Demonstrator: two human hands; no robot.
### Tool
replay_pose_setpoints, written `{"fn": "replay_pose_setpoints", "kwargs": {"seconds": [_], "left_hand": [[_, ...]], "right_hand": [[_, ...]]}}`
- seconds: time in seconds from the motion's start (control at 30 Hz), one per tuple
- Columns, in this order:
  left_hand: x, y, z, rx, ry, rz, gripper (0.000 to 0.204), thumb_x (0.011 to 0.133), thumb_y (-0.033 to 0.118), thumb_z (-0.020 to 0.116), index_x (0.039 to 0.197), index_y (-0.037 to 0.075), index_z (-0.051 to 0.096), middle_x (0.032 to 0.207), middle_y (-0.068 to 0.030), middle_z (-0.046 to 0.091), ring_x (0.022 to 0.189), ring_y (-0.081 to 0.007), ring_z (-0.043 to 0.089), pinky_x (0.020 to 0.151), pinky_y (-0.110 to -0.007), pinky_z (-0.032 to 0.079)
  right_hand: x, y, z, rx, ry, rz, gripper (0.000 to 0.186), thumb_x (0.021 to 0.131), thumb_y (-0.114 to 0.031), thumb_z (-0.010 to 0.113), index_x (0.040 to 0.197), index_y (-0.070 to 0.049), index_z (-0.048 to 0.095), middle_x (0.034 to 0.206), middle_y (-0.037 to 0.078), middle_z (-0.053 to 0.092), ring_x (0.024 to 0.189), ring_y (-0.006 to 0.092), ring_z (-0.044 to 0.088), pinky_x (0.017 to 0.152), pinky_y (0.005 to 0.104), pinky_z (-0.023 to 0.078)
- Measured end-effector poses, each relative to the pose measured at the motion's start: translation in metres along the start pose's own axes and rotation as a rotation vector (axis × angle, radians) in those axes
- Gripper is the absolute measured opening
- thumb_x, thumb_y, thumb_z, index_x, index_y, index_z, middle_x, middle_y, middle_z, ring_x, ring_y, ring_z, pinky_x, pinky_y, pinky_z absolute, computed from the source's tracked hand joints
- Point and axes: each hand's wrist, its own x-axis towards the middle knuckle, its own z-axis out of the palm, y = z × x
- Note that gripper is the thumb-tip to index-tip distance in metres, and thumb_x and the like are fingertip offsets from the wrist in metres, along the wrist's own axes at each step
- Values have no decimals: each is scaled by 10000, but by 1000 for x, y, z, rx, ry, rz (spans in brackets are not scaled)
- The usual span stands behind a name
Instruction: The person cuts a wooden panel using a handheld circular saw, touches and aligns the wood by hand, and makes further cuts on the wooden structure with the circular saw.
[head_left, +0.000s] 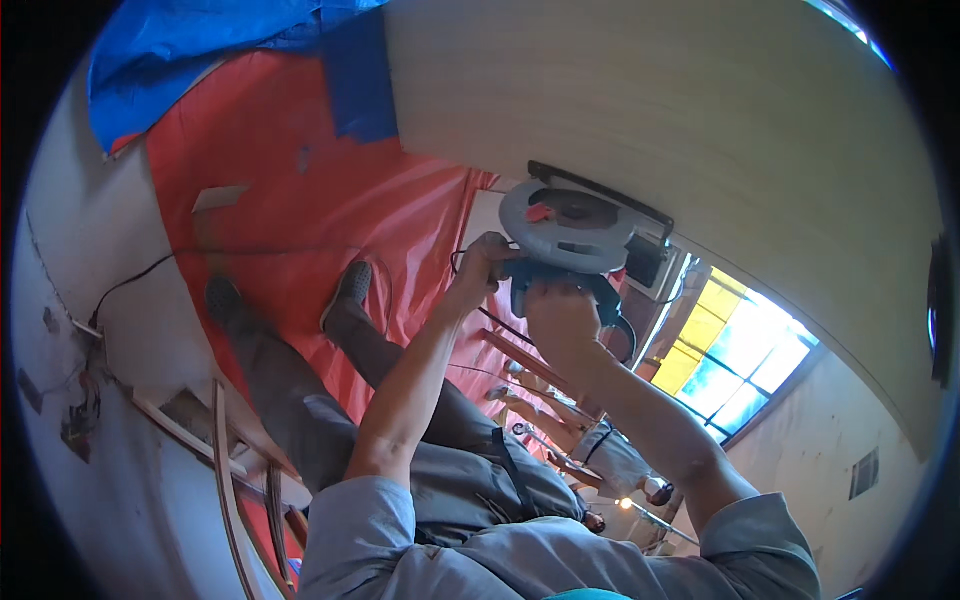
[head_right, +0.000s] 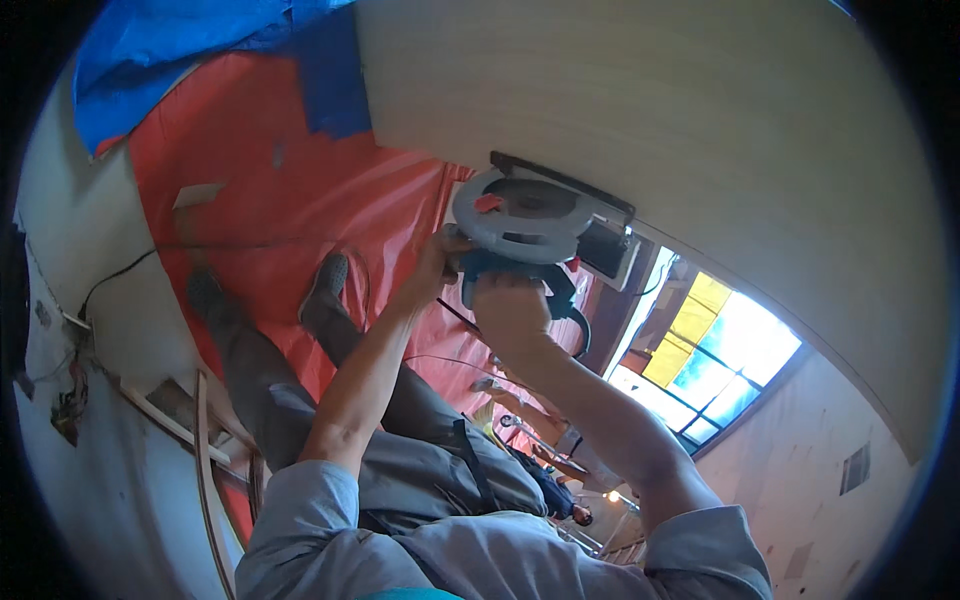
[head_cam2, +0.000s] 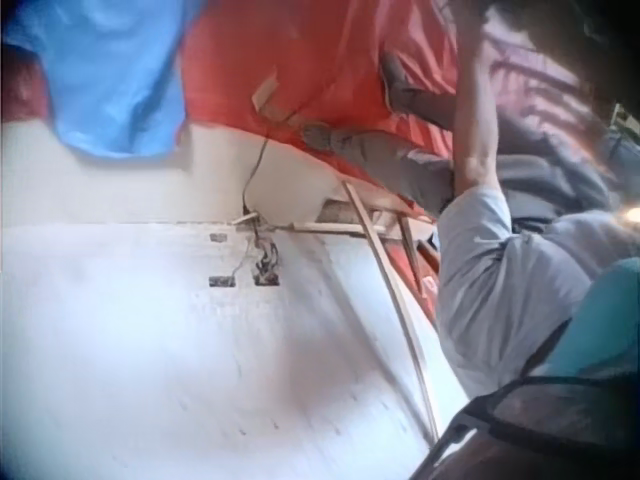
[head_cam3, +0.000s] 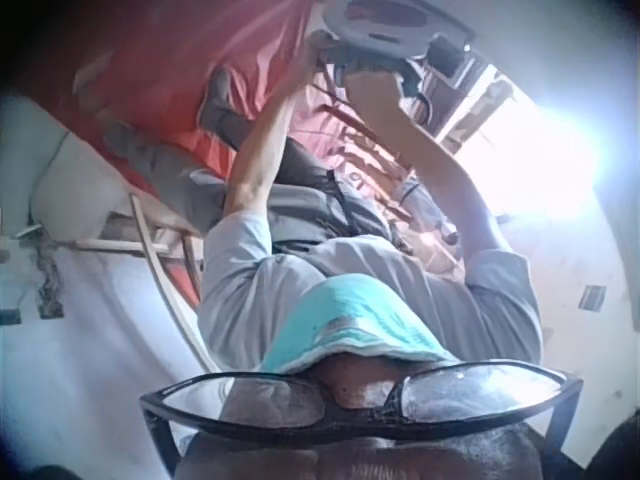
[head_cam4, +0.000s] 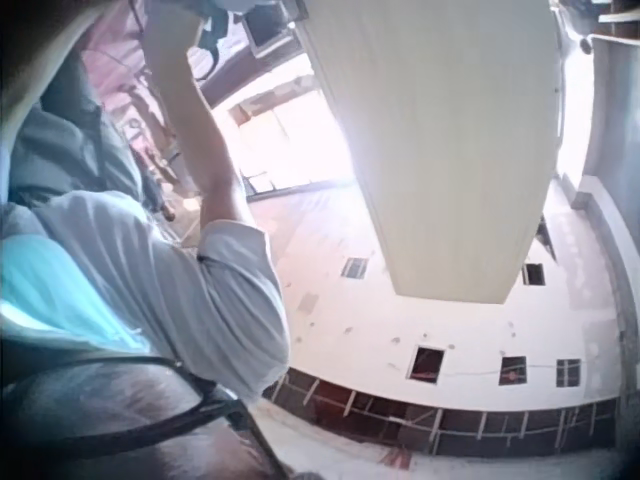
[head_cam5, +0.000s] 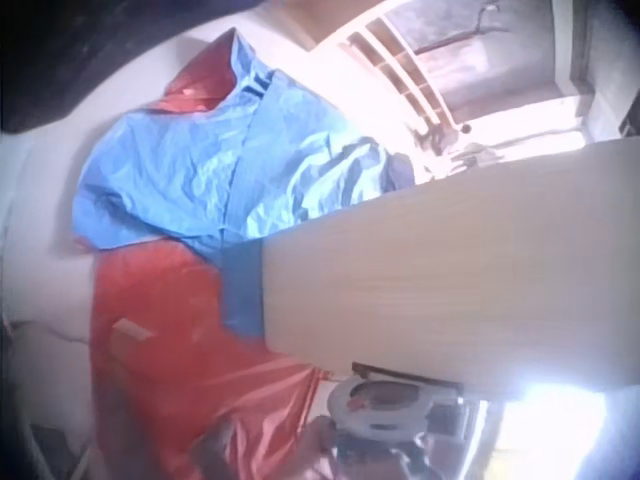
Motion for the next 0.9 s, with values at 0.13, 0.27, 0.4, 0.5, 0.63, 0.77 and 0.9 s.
{"fn": "replay_pose_setpoints", "kwargs": {"seconds": [0.13, 0.27, 0.4, 0.5, 0.63, 0.77, 0.9], "left_hand": [[12, -3, -21, -3, -45, 54, 181, 855, 217, 715, 830, 198, 536, 660, 72, 473, 505, -45, 403, 399, -248, 178], [24, -10, -36, 17, 33, 97, 139, 869, 261, 720, 866, 197, 597, 686, 77, 532, 480, -38, 408, 394, -237, 200], [31, -4, -37, 81, -46, 239, 141, 871, 285, 726, 936, 187, 649, 694, 83, 560, 459, -35, 409, 386, -233, 219], [37, 2, -51, 107, 25, 205, 162, 870, 287, 720, 971, 172, 667, 694, 82, 569, 452, -36, 418, 378, -232, 234], [35, 11, -57, 15, -33, 163, 162, 875, 281, 689, 974, 155, 669, 689, 67, 575, 442, -43, 424, 369, -234, 238], [41, 15, -80, 34, 58, 237, 153, 890, 278, 632, 961, 143, 648, 688, 53, 563, 430, -52, 404, 367, -238, 241], [34, 26, -94, 101, 8, 145, 154, 891, 279, 611, 945, 137, 634, 687, 53, 540, 435, -62, 394, 380, -252, 261]], "right_hand": [[11, -14, 9, 64, -17, 41, 183, 805, -207, 714, 909, -60, 684, 835, 96, 736, 790, 262, 759, 707, 426, 603], [18, -19, 16, 76, 35, 2, 172, 804, -216, 715, 891, -72, 678, 804, 92, 726, 751, 262, 755, 681, 424, 587], [28, -23, 22, 83, 46, 28, 152, 789, -218, 716, 851, -84, 678, 799, 90, 721, 708, 256, 742, 659, 421, 572], [39, -33, 31, 32, 133, 23, 137, 788, -218, 708, 829, -92, 676, 793, 83, 715, 707, 245, 736, 652, 415, 569], [51, -43, 36, 18, 138, 6, 133, 800, -222, 698, 842, -97, 678, 796, 77, 711, 718, 242, 734, 648, 407, 567], [64, -60, 49, 20, 165, 19, 132, 810, -224, 696, 861, -102, 686, 813, 74, 712, 739, 240, 738, 651, 404, 567], [73, -74, 59, -5, 168, 36, 134, 810, -221, 698, 872, -102, 693, 804, 70, 712, 739, 234, 737, 651, 399, 564]]}}
